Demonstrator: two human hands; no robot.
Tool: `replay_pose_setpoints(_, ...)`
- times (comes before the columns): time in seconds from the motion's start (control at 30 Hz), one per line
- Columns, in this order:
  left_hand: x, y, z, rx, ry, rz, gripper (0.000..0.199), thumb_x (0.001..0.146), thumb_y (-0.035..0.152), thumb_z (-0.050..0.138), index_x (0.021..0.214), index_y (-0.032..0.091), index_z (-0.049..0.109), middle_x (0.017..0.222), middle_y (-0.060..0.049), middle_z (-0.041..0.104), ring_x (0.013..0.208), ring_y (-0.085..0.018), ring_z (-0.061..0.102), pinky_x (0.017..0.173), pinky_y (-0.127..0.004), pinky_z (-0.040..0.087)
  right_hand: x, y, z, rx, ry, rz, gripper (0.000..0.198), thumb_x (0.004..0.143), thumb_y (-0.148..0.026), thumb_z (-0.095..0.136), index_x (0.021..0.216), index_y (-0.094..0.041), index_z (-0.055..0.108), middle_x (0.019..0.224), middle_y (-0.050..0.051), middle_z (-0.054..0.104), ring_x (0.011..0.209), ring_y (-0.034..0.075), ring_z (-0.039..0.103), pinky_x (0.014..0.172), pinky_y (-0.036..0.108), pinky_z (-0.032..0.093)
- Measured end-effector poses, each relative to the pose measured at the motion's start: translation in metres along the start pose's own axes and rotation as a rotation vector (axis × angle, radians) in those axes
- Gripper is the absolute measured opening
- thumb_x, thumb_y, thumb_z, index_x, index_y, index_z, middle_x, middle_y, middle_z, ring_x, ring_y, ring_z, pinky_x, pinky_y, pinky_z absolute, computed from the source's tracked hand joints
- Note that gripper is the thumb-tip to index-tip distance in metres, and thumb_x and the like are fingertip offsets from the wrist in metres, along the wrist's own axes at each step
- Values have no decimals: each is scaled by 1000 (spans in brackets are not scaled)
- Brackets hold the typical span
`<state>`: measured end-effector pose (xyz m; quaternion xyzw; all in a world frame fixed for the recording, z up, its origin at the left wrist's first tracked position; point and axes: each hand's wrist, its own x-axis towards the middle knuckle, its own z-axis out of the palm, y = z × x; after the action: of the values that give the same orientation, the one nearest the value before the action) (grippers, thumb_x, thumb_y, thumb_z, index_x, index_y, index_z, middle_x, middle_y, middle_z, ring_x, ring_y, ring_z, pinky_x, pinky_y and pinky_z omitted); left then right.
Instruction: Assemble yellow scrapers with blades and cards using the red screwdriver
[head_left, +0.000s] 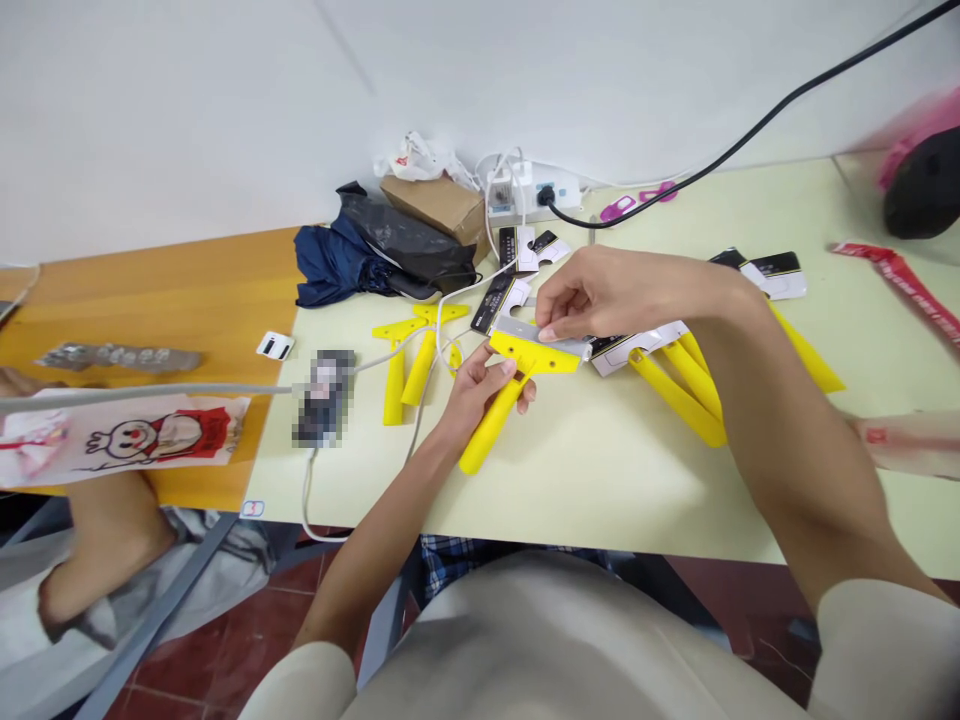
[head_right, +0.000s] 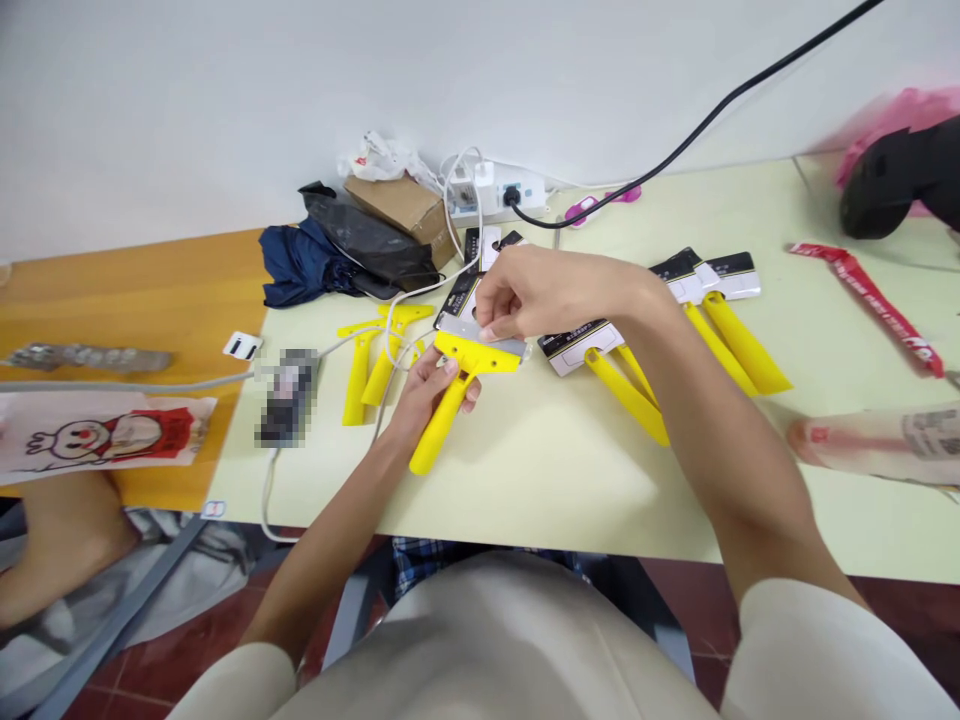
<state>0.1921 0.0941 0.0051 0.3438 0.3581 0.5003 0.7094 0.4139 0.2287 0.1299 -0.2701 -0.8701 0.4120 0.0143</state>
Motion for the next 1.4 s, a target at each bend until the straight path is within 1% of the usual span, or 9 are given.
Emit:
replay_pose_setpoints(0.13,0,3,-1,11,-2,-5,48,94,49,87,126,20,66,85,-4,77,70,-17,74,64,-26,57,1,2,1,30,-31,-12,15,100,-38,73,100,-23,77,80,-4,75,69,14,65,63,28,46)
replay_pose_setpoints(0.37,0,8,0,5,11,15,48,93,47,89,125,20,67,93,-6,80,74,-17,75,65,-27,57,3,-3,4,3,-10,-38,13,100,-34,72,95,-22,72,88,-2,74,74,14,64,69,29,48)
replay_pose_setpoints(0.53,0,11,-1,-2,20,41,42,93,44,90,119,21,67,96,-4,78,72,-16,73,64,-27,56,2,-7,5,8,35,50,14,100,-33,70,97,-23,62,94,1,75,75,16,64,65,31,45)
replay_pose_setpoints(0.7,-1,12,1,-11,41,38,43,90,45,92,117,21,67,96,-4,77,72,-16,73,63,-27,56,-3,-10,1,110,166,51,23,105,-44,66,104,-25,52,98,3,75,85,20,69,63,31,47)
replay_pose_setpoints(0.83,-1,14,0,-55,70,33,44,90,43,93,119,22,69,91,-2,74,72,-14,71,63,-25,55,-7,-8,1,-29,167,22,32,110,-56,55,102,-25,53,84,1,64,69,17,56,60,33,41)
replay_pose_setpoints(1.0,2,17,-6,-206,108,65,41,87,43,96,108,23,68,90,0,72,72,-11,69,60,-21,53,-11,-15,3,59,211,12,37,105,-50,66,133,-25,65,103,3,78,84,20,72,70,32,51)
replay_pose_setpoints(1.1,3,19,-8,-284,141,109,42,84,43,98,105,24,67,96,1,73,69,-9,66,59,-20,52,-10,-25,7,101,232,20,29,101,-47,73,118,-24,76,101,3,81,89,21,76,72,31,54)
replay_pose_setpoints(1.2,3,21,-8,-298,176,123,42,84,42,98,105,25,65,96,2,72,66,-8,62,58,-21,51,-7,-34,9,111,267,48,17,95,-39,79,98,-22,77,95,3,82,84,20,76,70,31,56)
replay_pose_setpoints(1.4,1,21,-9,-236,197,87,41,86,43,95,103,24,64,89,1,69,65,-9,61,56,-22,48,-8,-38,7,182,373,166,12,90,-34,81,96,-23,81,85,5,81,72,20,72,60,32,54)
